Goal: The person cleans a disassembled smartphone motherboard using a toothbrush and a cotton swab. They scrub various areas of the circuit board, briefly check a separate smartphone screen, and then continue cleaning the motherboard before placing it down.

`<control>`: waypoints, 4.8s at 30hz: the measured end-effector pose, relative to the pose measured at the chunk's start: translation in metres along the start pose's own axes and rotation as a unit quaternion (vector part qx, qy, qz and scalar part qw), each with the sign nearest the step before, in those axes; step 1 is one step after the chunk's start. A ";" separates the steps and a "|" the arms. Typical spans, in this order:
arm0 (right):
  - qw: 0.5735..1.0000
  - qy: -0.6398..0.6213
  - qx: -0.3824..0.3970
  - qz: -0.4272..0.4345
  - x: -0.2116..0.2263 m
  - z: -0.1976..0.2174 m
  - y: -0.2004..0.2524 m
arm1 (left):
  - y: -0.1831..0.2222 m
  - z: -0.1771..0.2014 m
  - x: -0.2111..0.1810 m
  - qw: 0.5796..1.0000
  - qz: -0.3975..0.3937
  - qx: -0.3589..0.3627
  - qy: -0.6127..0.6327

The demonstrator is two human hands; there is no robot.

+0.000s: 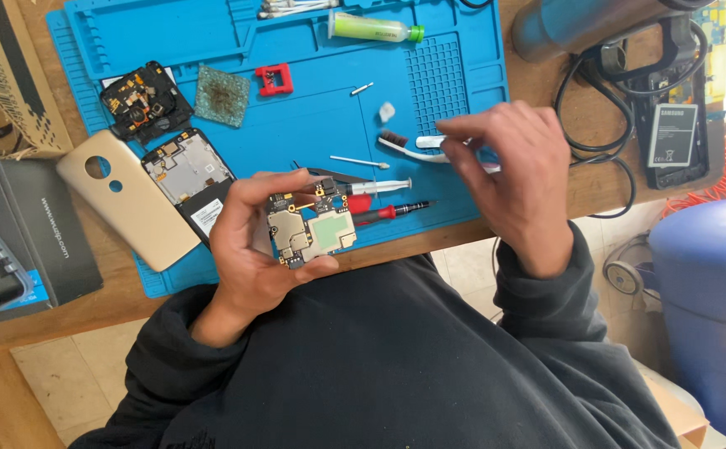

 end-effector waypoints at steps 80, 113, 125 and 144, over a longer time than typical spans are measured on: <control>0.994 -0.065 0.000 -0.090 -0.016 0.001 0.030 | -0.009 -0.001 -0.028 0.996 -0.084 0.011 0.031; 0.998 0.029 0.007 0.049 0.006 -0.008 0.009 | 0.004 0.005 -0.003 0.996 -0.053 -0.054 0.049; 0.979 0.192 0.053 -0.034 -0.028 0.023 0.048 | 0.006 0.009 -0.006 0.993 -0.062 -0.056 -0.079; 0.940 0.211 0.163 0.214 0.042 -0.081 -0.059 | 0.009 0.022 -0.011 0.980 -0.077 -0.166 -0.075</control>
Point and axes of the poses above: each hand's wrist, its own y-axis away from the middle knuckle, its own z-axis out of the back of the hand, x = y × z, the point moved 6 cm from there along -y, towards the middle knuckle, and after that the axes turned 8 degrees about -y, right-handed, at the moved point
